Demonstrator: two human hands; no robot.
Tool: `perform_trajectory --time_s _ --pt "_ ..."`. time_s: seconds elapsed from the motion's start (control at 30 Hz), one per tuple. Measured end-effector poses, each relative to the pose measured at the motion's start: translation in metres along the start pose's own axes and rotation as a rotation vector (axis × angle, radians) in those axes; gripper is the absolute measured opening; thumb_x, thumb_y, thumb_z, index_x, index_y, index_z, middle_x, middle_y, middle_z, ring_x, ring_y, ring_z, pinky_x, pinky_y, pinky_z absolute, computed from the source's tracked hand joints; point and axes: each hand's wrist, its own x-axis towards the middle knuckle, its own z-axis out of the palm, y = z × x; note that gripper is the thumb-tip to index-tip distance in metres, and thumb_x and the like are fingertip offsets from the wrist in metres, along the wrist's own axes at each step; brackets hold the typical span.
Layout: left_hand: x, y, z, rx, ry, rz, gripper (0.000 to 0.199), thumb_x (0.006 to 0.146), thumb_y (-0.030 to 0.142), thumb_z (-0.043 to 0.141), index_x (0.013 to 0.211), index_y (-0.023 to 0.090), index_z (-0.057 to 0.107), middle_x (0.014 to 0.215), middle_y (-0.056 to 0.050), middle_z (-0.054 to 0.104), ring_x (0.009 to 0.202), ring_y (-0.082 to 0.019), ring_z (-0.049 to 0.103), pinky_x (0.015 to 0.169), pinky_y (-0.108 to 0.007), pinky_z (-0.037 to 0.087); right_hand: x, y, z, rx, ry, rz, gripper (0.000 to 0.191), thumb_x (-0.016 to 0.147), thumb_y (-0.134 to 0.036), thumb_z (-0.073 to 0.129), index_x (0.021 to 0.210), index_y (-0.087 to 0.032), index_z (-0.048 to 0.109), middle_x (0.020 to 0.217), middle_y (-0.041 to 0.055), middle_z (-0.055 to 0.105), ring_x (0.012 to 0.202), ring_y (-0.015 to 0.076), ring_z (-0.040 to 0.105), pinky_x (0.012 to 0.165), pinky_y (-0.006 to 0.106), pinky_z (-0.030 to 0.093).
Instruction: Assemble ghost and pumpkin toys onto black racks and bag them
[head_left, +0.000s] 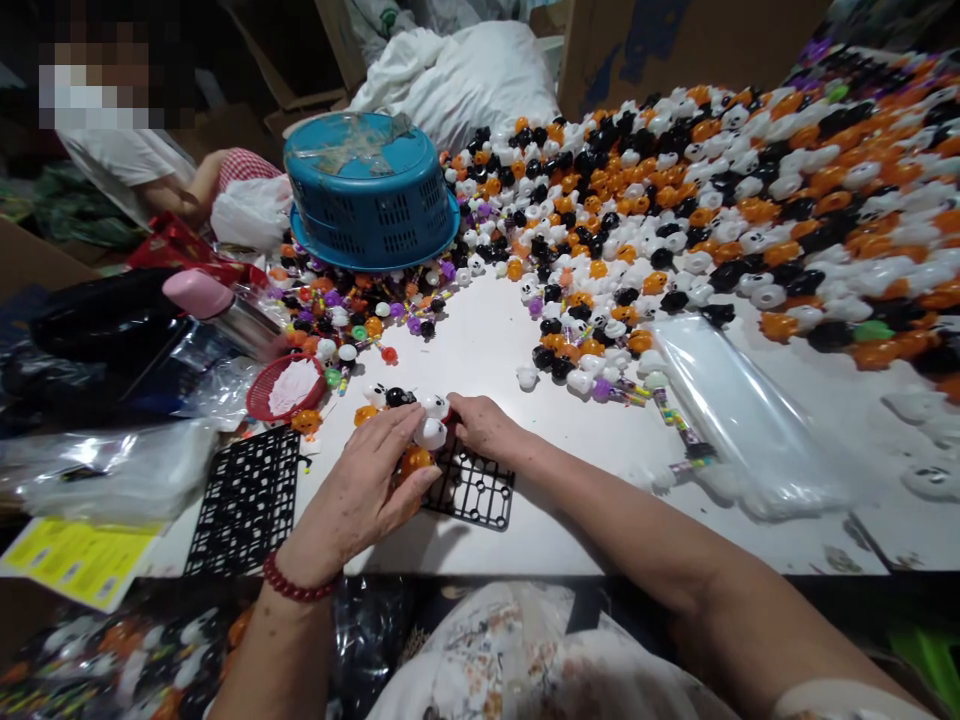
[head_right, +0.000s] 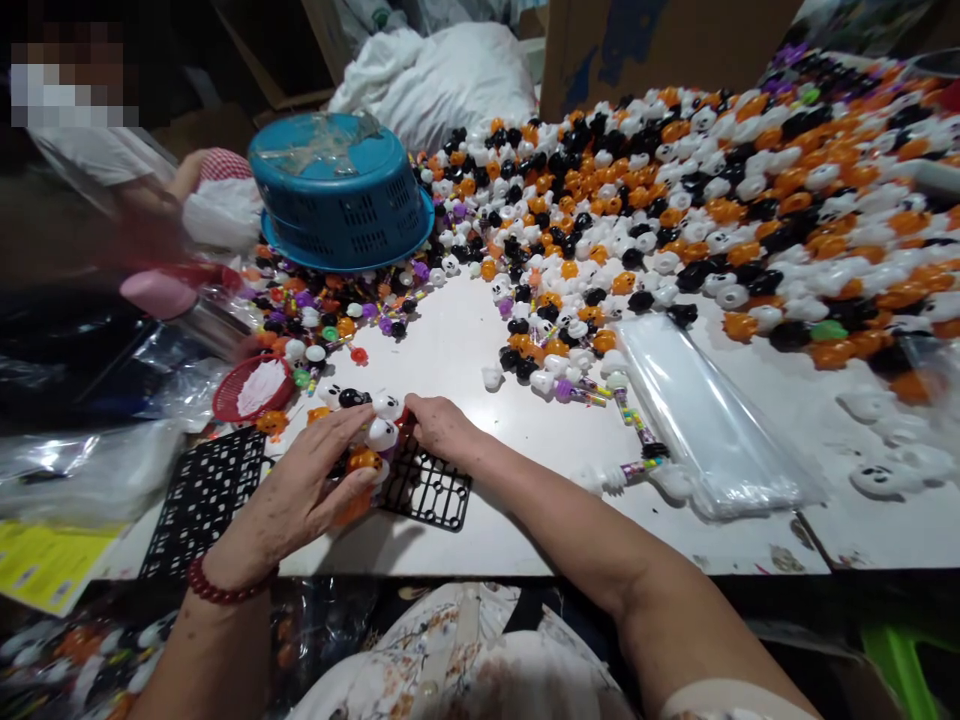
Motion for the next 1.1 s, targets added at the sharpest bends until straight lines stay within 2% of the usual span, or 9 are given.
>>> perform_trajectory --time_s 0.17,0.27,0.33,0.47,0.63,0.8,1.1 --pt "0.001 0.000 0.000 -0.004 0.000 0.004 0.060 0.094 0.039 0.052 0.149 0.025 0.032 0.146 -0.011 0.048 0.136 -0.028 0.044 0.112 -0.050 0.039 0.001 0.005 0.005 0.215 0.019 0.032 0.018 0.080 -0.009 0.062 0.093 -0.018 0.069 0.089 0.0018 0.074 0.082 0.0169 0.064 0.072 0.023 0.043" --pt "0.002 0.001 0.000 -0.004 -0.004 0.007 0.059 0.094 0.038 0.053 0.148 0.024 0.033 0.146 -0.011 0.047 0.136 -0.027 0.042 0.113 -0.049 0.039 0.000 0.004 0.009 0.426 0.047 0.117 0.017 0.078 -0.011 0.063 0.091 -0.019 0.071 0.080 -0.0022 0.072 0.075 0.0152 0.064 0.067 0.021 0.044" --pt "0.002 0.000 0.001 0.003 -0.003 0.000 0.058 0.094 0.038 0.053 0.148 0.023 0.035 0.145 -0.011 0.048 0.135 -0.027 0.043 0.113 -0.049 0.039 -0.001 0.003 0.010 0.475 0.072 0.139 0.014 0.077 -0.013 0.063 0.088 -0.018 0.071 0.076 -0.0024 0.070 0.072 0.0148 0.063 0.064 0.020 0.043" --pt "0.002 -0.001 0.001 0.003 -0.002 -0.005 0.059 0.094 0.038 0.054 0.148 0.023 0.034 0.145 -0.011 0.048 0.135 -0.027 0.043 0.112 -0.050 0.039 0.001 0.001 0.009 0.446 0.052 0.134 0.013 0.077 -0.013 0.063 0.086 -0.017 0.071 0.074 -0.0011 0.070 0.071 0.0152 0.062 0.062 0.020 0.042" --pt "0.002 -0.001 0.000 -0.005 0.000 -0.006 0.060 0.094 0.037 0.054 0.148 0.024 0.033 0.144 -0.011 0.049 0.134 -0.028 0.044 0.112 -0.050 0.039 0.005 0.001 0.006 0.438 0.025 0.089 0.014 0.077 -0.013 0.065 0.089 -0.016 0.074 0.078 -0.0001 0.072 0.077 0.0160 0.064 0.067 0.021 0.043" --pt "0.001 -0.002 0.000 -0.020 0.006 -0.020 0.058 0.094 0.038 0.053 0.147 0.023 0.035 0.144 -0.011 0.050 0.134 -0.028 0.045 0.112 -0.051 0.038 0.008 0.003 0.005 0.401 0.000 0.114 0.016 0.076 -0.010 0.065 0.088 -0.016 0.074 0.075 -0.0011 0.071 0.075 0.0152 0.064 0.067 0.020 0.041" --pt "-0.002 -0.005 0.000 -0.046 0.033 -0.020 0.062 0.094 0.038 0.055 0.150 0.025 0.031 0.145 -0.011 0.049 0.135 -0.029 0.044 0.113 -0.051 0.039 0.015 -0.004 -0.009 0.114 -0.093 -0.013 0.020 0.075 -0.004 0.056 0.084 -0.015 0.070 0.082 0.0034 0.072 0.077 0.0163 0.062 0.067 0.022 0.039"
